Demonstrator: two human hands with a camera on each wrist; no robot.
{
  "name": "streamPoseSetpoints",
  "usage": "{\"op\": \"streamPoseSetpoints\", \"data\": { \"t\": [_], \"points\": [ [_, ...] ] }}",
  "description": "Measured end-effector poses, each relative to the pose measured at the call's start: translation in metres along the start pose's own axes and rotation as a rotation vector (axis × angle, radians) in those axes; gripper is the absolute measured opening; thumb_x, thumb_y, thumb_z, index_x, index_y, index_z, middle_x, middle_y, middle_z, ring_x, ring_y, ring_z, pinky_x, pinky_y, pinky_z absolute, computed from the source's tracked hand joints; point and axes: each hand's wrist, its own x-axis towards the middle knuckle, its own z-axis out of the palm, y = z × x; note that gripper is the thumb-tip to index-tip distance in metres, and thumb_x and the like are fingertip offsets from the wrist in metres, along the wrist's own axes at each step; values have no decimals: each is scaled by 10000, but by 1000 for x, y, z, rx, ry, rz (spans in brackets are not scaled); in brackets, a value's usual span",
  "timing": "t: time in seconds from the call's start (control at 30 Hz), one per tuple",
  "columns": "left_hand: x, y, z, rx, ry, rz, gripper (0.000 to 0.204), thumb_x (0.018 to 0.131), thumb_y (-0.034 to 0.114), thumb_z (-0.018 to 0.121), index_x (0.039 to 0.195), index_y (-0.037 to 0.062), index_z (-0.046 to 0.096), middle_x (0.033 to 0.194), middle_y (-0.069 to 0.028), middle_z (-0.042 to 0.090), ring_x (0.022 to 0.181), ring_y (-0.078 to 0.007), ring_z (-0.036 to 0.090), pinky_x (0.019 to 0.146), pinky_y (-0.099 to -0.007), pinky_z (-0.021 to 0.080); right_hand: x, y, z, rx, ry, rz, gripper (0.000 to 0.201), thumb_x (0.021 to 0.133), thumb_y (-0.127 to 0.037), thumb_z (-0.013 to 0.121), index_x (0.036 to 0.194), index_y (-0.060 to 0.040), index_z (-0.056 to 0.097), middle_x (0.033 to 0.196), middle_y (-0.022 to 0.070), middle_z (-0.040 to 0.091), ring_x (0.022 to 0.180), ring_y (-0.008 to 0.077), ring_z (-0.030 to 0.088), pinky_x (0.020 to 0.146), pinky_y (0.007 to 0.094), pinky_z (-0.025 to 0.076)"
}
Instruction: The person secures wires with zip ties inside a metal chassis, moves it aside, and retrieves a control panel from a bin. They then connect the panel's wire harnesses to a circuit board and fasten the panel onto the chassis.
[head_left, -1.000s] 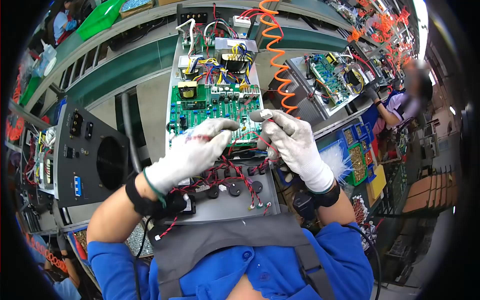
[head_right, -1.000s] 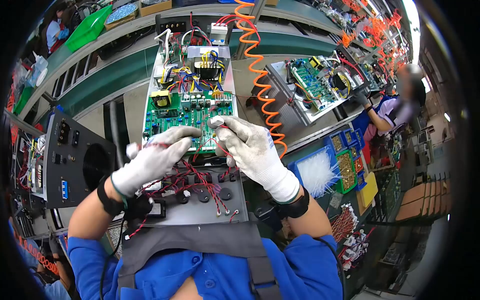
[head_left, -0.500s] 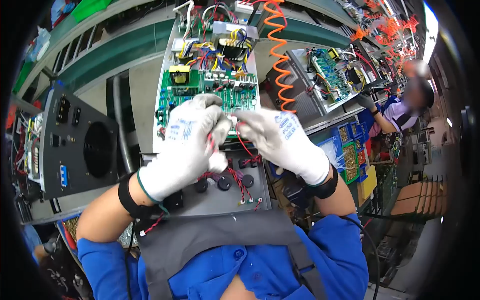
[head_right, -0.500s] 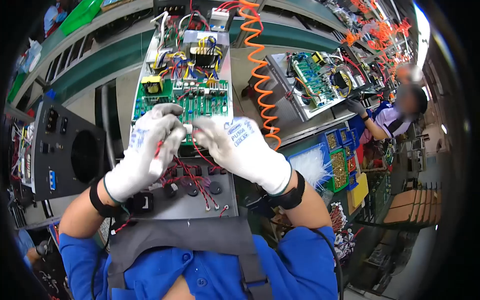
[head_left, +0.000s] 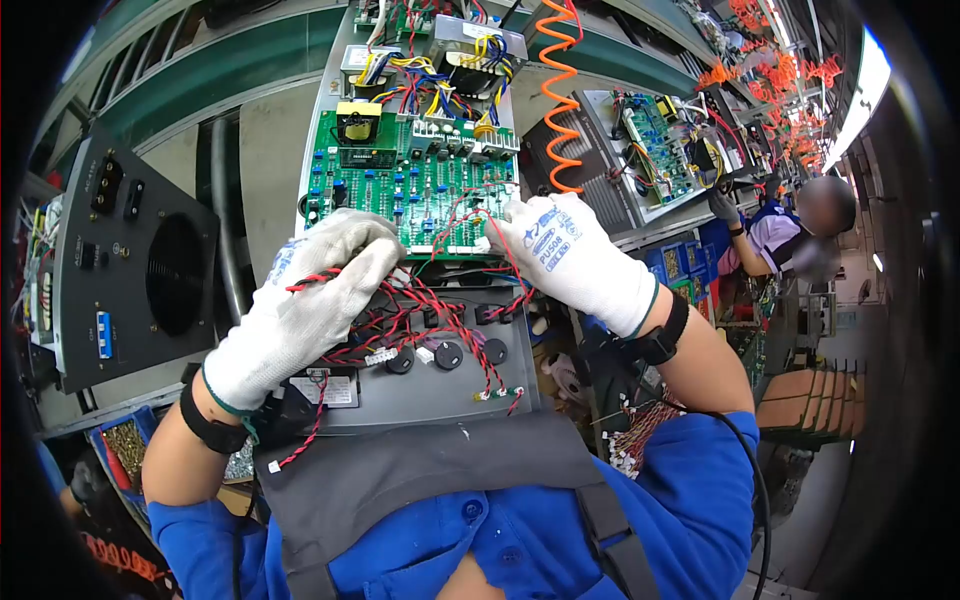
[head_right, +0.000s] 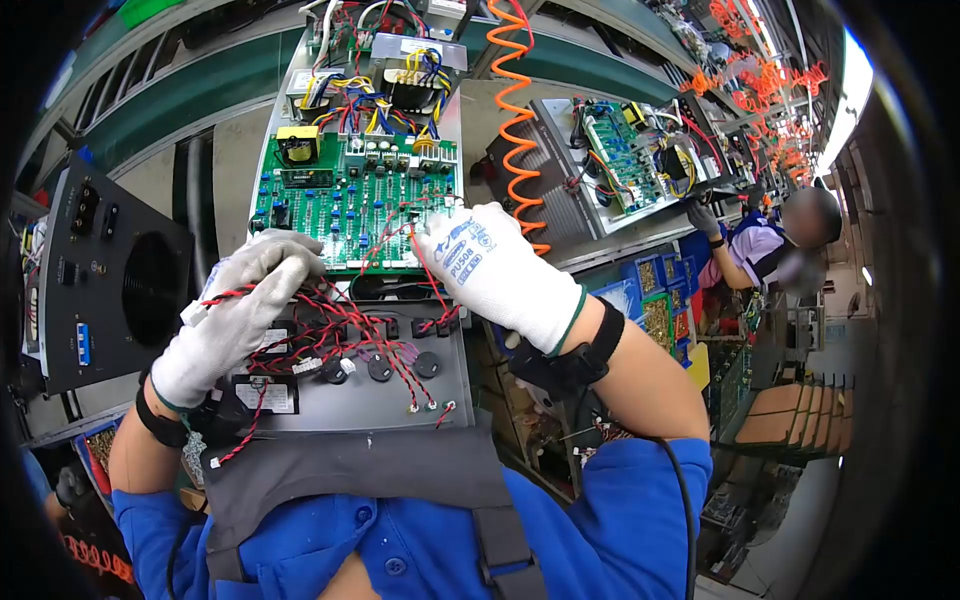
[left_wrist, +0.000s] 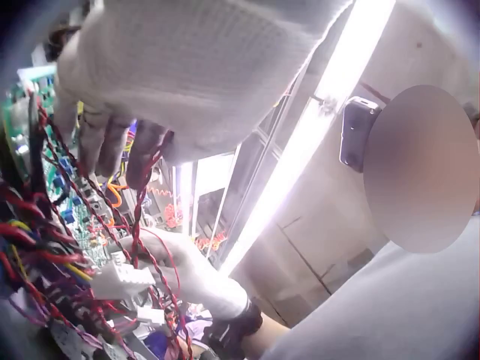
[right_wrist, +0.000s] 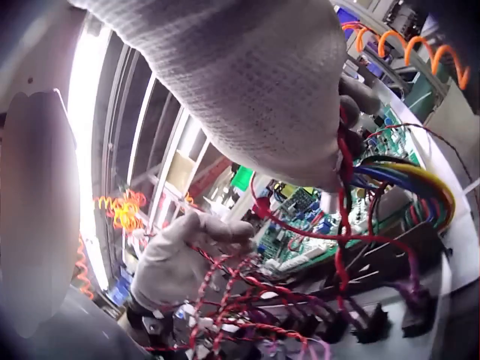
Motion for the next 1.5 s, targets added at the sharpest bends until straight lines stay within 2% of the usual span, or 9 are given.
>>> {"op": "streamPoseSetpoints", "data": {
  "t": [0.17, 0.23, 0.43, 0.97, 1.03, 1.1, 1.27, 1.37, 1.5],
  "points": [
    [14, 18, -16, -213, -204, -342, 298, 985, 238, 543, 1041, -33, 653, 946, -15, 659, 865, -72, 586, 786, -229, 477, 20, 2, -18, 0, -389, 83, 232, 934, -207, 483, 860, -77, 661, 732, 120, 656, 689, 337, 651, 621, 455, 494],
    [18, 13, -19, -429, -185, -399, 284, 970, 223, 554, 1035, -34, 657, 938, -15, 660, 853, -68, 591, 768, -231, 485, 35, 10, -7, -116, -465, -107, 153, 856, -225, 543, 796, -122, 639, 674, 109, 635, 666, 324, 660, 573, 434, 509],
    [15, 9, -17, -188, -168, -182, 269, 959, 225, 568, 1023, -17, 666, 914, -28, 656, 836, -87, 612, 755, -249, 503, 80, -5, -30, -216, -921, -80, 245, 783, -144, 568, 957, -56, 716, 989, 180, 696, 923, 365, 678, 758, 420, 546],
    [16, 4, -18, -305, -119, -442, 291, 957, 250, 598, 986, -32, 662, 914, -36, 660, 822, -77, 616, 728, -228, 505, 89, -12, -36, -195, -947, -163, 229, 773, -134, 569, 940, -50, 702, 916, 172, 698, 889, 348, 684, 730, 419, 543],
    [16, 0, -17, -330, -98, -216, 299, 940, 252, 609, 989, -39, 660, 922, -41, 658, 820, -83, 627, 731, -230, 513, 81, -1, -27, -183, -939, -154, 230, 789, -134, 550, 938, -37, 695, 915, 181, 696, 884, 359, 680, 737, 428, 542],
    [20, 0, -17, -282, -112, -258, 300, 938, 249, 599, 995, -39, 660, 930, -47, 655, 818, -83, 628, 735, -230, 515, 66, 20, -8, -17, -567, -302, 114, 742, -146, 590, 738, -49, 650, 656, 163, 623, 658, 356, 647, 599, 431, 520],
    [19, 1, -20, -267, -134, -319, 360, 949, 314, 548, 1002, -21, 671, 936, -46, 653, 769, -85, 611, 731, -228, 503, 70, 19, -12, -3, -564, -348, 100, 738, -138, 589, 731, -43, 619, 636, 172, 594, 634, 367, 630, 581, 439, 501],
    [18, 2, -19, -335, -89, -299, 404, 950, 360, 537, 997, -17, 675, 934, -36, 653, 741, -75, 593, 716, -219, 492, 69, 8, -13, 19, -542, -285, 100, 731, -134, 600, 735, -35, 618, 639, 176, 593, 614, 369, 620, 568, 439, 496],
    [20, 19, -23, -273, -105, -337, 365, 913, 316, 624, 1037, -26, 659, 937, -33, 659, 709, -58, 577, 666, -196, 469, 67, 7, -20, -31, -689, -91, 207, 793, -124, 552, 907, -60, 713, 961, 186, 691, 883, 367, 677, 727, 442, 548]
  ]
}}
